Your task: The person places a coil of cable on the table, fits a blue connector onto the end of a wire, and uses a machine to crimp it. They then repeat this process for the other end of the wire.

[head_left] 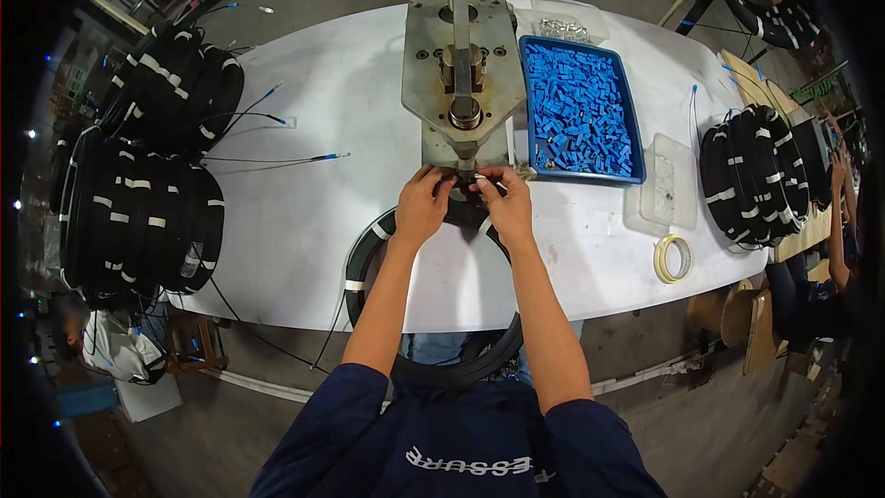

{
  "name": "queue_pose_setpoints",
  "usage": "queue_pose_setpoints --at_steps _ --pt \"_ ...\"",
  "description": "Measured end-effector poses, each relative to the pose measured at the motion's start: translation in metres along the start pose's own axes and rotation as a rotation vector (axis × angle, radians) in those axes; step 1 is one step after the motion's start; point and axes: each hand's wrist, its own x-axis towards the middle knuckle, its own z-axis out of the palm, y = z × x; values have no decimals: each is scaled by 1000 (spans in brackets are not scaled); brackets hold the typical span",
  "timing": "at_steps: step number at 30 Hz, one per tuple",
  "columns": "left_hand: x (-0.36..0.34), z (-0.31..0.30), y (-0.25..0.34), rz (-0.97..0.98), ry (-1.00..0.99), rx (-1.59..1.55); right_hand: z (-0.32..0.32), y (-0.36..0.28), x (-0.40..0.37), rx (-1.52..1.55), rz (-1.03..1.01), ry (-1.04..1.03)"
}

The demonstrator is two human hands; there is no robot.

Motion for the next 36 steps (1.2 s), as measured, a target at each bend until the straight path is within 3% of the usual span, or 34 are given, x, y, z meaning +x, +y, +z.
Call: queue_pose_setpoints --at_steps 36 --pt "-1 2 3 -50 -4 73 -4 3 3 82 32 -2"
